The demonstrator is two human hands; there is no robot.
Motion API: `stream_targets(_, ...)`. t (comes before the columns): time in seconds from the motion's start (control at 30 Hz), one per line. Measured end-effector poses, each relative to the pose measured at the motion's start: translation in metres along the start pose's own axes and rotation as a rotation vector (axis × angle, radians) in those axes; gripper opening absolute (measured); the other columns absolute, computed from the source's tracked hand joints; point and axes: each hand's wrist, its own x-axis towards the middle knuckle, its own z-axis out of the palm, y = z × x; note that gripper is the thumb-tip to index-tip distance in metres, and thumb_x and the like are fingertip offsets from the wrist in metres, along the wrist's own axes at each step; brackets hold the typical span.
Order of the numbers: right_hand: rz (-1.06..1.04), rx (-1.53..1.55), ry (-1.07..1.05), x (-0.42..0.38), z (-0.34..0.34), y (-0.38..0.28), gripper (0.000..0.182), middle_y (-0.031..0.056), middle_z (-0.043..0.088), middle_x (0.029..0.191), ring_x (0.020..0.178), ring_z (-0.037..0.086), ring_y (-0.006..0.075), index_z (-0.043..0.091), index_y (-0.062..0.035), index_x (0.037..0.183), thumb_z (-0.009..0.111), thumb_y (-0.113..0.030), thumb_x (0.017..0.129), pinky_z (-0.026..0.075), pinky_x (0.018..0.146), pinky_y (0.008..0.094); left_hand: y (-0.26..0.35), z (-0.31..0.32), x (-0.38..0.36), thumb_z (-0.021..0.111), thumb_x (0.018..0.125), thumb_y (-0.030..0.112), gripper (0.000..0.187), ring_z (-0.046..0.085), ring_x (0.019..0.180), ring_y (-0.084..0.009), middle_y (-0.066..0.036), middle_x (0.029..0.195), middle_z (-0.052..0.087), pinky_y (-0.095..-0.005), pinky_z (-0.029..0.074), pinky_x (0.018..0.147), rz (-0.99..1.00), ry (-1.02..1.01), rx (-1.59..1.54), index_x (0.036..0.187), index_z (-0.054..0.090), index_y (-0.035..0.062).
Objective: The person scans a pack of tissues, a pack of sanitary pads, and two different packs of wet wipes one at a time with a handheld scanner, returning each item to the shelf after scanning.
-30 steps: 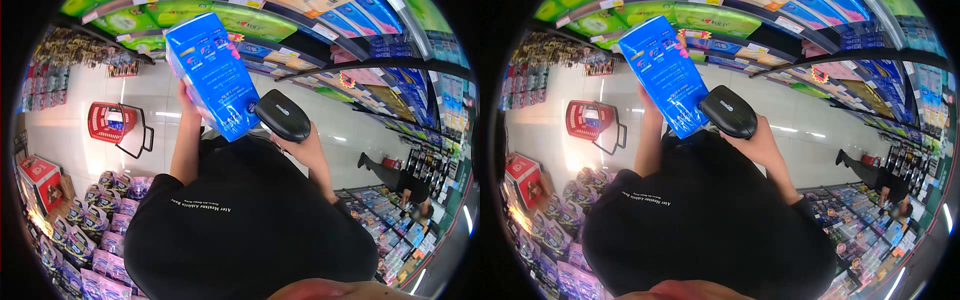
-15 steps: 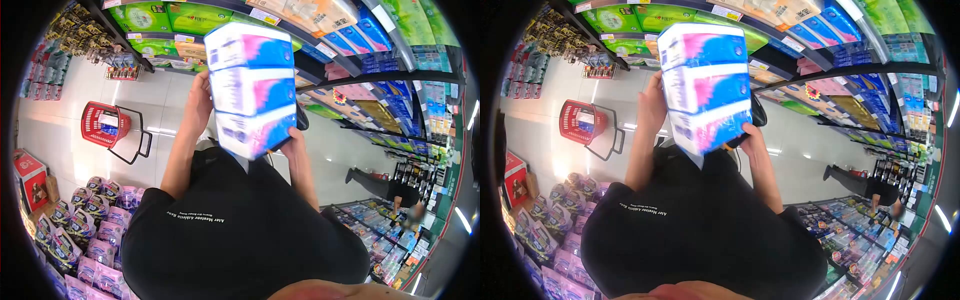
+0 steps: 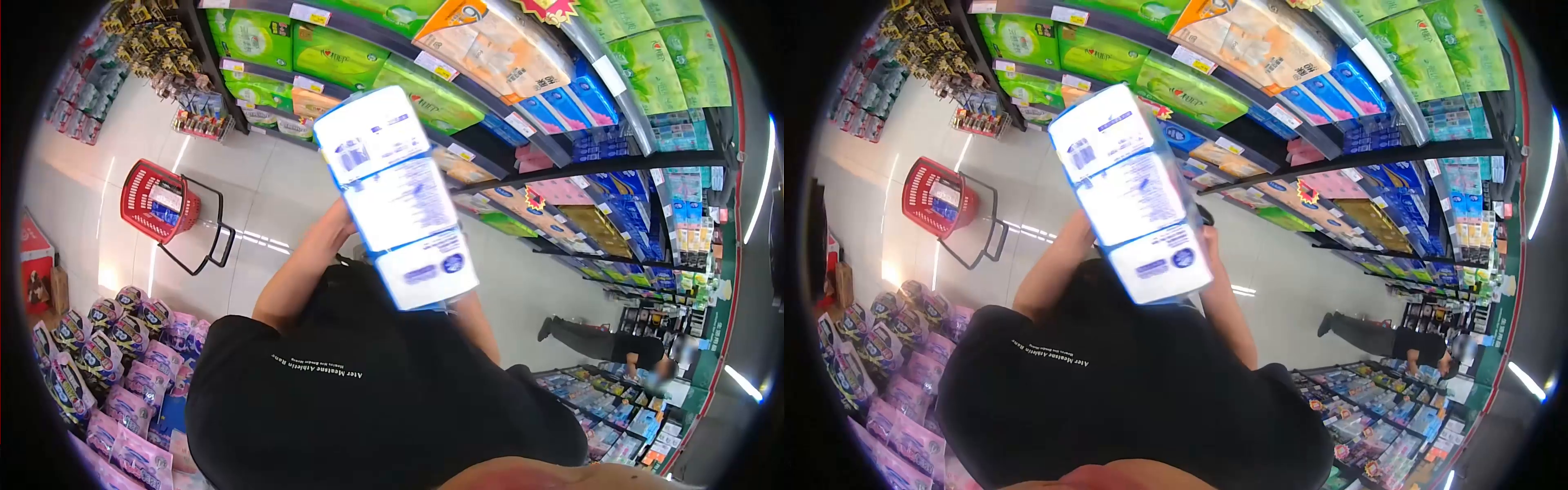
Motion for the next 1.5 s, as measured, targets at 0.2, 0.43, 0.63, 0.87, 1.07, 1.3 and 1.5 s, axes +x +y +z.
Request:
stream_targets(0.2,0.069,-0.084,0.087,0.007,-0.021,0.004,0.050,0.0133,0.067,0.099,0.069,0.063,0.0179,0.054,-0.0010,0.121,0.066,-0.029,0.081,0.054,0.065,0.0329,0.003,0.016,0.015,0.053,0.092,0.047,0.075,0.040,0.133,-0.0283,-0.018,0.145,0.039,-0.0405,0.039,0.106,0.121,-0.120,-0.205,0.146,0.027,0.0007)
stream_targets(0.43,0.066,-0.172,0.222,0.013,-0.021,0.007,0.037,0.0055,0.066,0.082,0.051,0.051,0.0080,0.060,-0.0021,0.107,0.065,-0.034,0.088,0.043,0.047,0.0226,-0.012,-0.003,0.025,0.041,0.098,0.047,0.066,0.044,0.129,-0.0325,-0.019,0.141,0.043,-0.0417,0.041,0.105,0.105,-0.080,-0.370,0.142,0.033,-0.0008)
stream_targets(0.63,-0.368,-0.796,0.628,-0.009,0.023,-0.017,0.021,-0.0001,0.053,0.059,0.046,0.048,0.0087,0.060,-0.0029,0.090,0.069,-0.021,0.086,0.039,0.044,0.0237,-0.039,-0.089,0.017,0.067,0.082,0.048,0.075,0.058,0.115,-0.0335,-0.018,0.130,0.056,-0.0467,0.049,0.097,0.304,0.160,-0.309,0.136,0.044,0.0007)
stream_targets(0.87,-0.171,-1.099,0.181,-0.072,0.124,-0.023,0.022,0.0009,0.058,0.064,0.052,0.053,0.0075,0.061,0.0002,0.093,0.074,-0.012,0.081,0.041,0.047,0.0240,-0.046,-0.112,-0.011,0.078,0.075,0.041,0.080,0.062,0.109,-0.0288,-0.015,0.123,0.061,-0.0419,0.053,0.093,0.263,0.234,-0.065,0.134,0.044,0.0001)
stream_targets(1.07,-0.190,-1.197,0.220,-0.056,0.132,-0.006,0.024,0.0018,0.061,0.067,0.050,0.054,0.0074,0.062,0.0011,0.092,0.075,-0.015,0.080,0.042,0.046,0.0239,-0.046,-0.127,-0.014,0.079,0.073,0.038,0.088,0.058,0.115,-0.0283,-0.014,0.130,0.055,-0.0420,0.051,0.095,0.186,0.184,0.040,0.141,0.036,0.0021)
stream_targets(1.3,-0.204,-1.133,0.242,-0.052,0.125,-0.007,0.024,0.0026,0.062,0.070,0.051,0.053,0.0072,0.061,0.0018,0.097,0.074,-0.012,0.082,0.041,0.047,0.0235,-0.038,-0.099,-0.007,0.082,0.070,0.033,0.079,0.063,0.104,-0.0221,-0.012,0.119,0.062,-0.0350,0.054,0.088,0.242,0.239,0.106,0.131,0.045,-0.0010)
stream_targets(1.5,-0.225,-1.096,0.246,-0.050,0.125,-0.007,0.021,0.0028,0.063,0.071,0.051,0.054,0.0073,0.061,0.0009,0.096,0.072,-0.010,0.082,0.042,0.047,0.0235,-0.035,-0.101,-0.002,0.082,0.069,0.030,0.078,0.063,0.104,-0.0215,-0.011,0.117,0.062,-0.0342,0.053,0.088,0.211,0.222,0.162,0.130,0.045,-0.0007)
